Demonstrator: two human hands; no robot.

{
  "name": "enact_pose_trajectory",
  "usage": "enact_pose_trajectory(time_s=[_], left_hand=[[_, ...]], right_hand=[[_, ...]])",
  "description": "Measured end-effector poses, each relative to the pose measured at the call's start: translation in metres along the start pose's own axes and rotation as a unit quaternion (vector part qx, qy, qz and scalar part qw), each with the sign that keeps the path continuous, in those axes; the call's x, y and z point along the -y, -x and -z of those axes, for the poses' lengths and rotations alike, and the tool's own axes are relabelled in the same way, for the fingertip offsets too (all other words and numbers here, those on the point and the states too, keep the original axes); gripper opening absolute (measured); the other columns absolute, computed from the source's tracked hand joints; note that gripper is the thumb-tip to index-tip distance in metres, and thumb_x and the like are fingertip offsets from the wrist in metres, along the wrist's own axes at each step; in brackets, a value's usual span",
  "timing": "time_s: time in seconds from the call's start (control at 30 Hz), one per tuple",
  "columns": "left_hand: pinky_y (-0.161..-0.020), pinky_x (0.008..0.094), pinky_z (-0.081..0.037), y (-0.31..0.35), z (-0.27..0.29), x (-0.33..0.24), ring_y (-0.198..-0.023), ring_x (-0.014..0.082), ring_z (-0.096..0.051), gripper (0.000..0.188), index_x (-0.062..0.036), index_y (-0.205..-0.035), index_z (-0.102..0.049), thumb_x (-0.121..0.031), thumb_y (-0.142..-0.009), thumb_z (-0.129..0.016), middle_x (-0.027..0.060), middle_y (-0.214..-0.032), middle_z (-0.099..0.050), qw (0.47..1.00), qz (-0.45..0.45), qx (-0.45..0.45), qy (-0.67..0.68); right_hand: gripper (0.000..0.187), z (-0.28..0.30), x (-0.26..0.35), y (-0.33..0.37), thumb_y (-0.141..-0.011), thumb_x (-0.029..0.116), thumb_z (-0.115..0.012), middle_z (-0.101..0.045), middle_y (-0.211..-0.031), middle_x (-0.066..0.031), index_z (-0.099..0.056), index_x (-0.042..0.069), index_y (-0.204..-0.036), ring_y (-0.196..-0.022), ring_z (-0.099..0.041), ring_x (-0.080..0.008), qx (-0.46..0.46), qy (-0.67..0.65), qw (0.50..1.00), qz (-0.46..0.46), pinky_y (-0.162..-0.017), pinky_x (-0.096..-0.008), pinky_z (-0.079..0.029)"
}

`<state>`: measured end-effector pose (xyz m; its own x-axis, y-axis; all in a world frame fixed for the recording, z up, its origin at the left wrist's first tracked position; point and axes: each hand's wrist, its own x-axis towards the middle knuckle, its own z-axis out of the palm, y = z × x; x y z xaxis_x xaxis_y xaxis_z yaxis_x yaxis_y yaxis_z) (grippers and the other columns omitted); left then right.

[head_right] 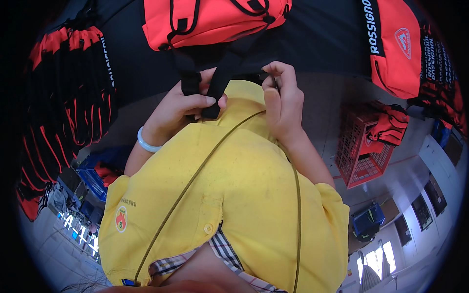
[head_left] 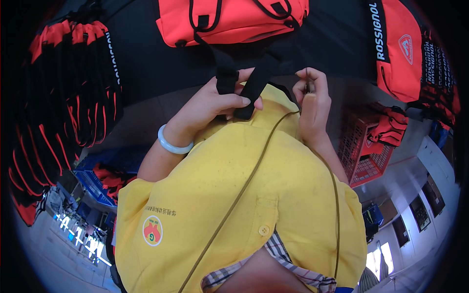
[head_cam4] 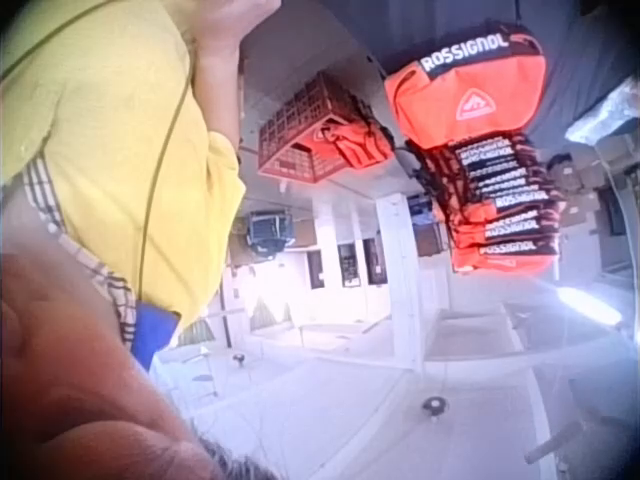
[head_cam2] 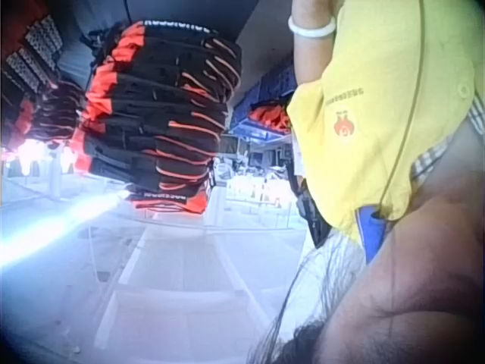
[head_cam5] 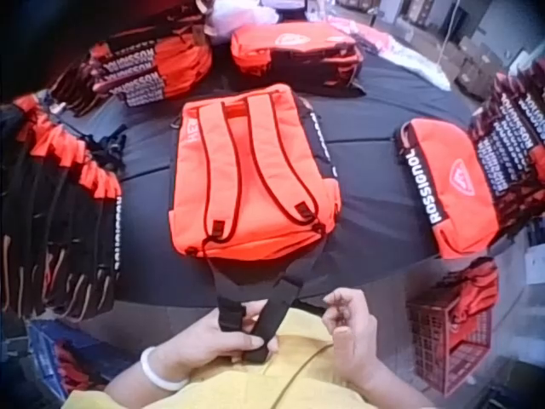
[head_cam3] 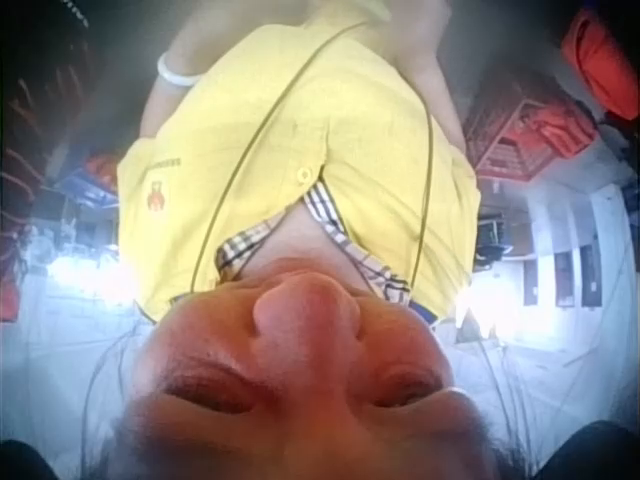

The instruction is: Inspect and check zippers and straps of red backpacks on a production workbench.

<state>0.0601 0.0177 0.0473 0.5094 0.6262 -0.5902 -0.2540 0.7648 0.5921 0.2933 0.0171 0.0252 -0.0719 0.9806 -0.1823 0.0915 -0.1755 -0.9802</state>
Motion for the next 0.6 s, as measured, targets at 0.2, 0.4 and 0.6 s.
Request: enact_pose_trajectory(time_s=[0.2,0.4,0.6], left_hand=[[-0.054,0.0143,-0.036,0.0,-0.007,-0.006,-0.068,0.0022,-0.052,0.059,0.0005,-0.139,-0.043,-0.007,-0.083,-0.058,0.0028,-0.091,-0.066,1.0,-0.007,-0.009,-0.015],[-0.061,0.0168,-0.042,0.001,-0.009,-0.013,-0.073,0.0048,-0.054,0.061,-0.0014,-0.143,-0.04,0.0,-0.084,-0.053,0.0042,-0.094,-0.067,1.0,0.004,0.012,0.0],[-0.067,0.0175,-0.046,0.003,-0.006,-0.014,-0.078,0.0065,-0.057,0.059,-0.0008,-0.143,-0.041,0.001,-0.085,-0.053,0.0049,-0.094,-0.067,1.0,0.005,0.0,-0.02]], right_hand=[[0.025,-0.014,0.014,-0.005,-0.083,0.015,-0.071,-0.061,-0.08,-0.0117,-0.056,0.002,-0.1,-0.067,-0.06,-0.0241,-0.008,0.233,0.963,0.133,-0.063,-0.0312,-0.046],[0.025,-0.015,0.02,-0.015,-0.076,0.014,-0.077,-0.062,-0.073,-0.0072,-0.06,0.004,-0.091,-0.064,-0.058,-0.0245,0.017,0.263,0.952,0.155,-0.06,-0.0332,-0.045],[0.02,-0.011,0.021,-0.019,-0.076,0.012,-0.076,-0.064,-0.075,-0.0074,-0.061,0.004,-0.087,-0.064,-0.059,-0.0235,0.042,0.282,0.944,0.165,-0.061,-0.0322,-0.046]])
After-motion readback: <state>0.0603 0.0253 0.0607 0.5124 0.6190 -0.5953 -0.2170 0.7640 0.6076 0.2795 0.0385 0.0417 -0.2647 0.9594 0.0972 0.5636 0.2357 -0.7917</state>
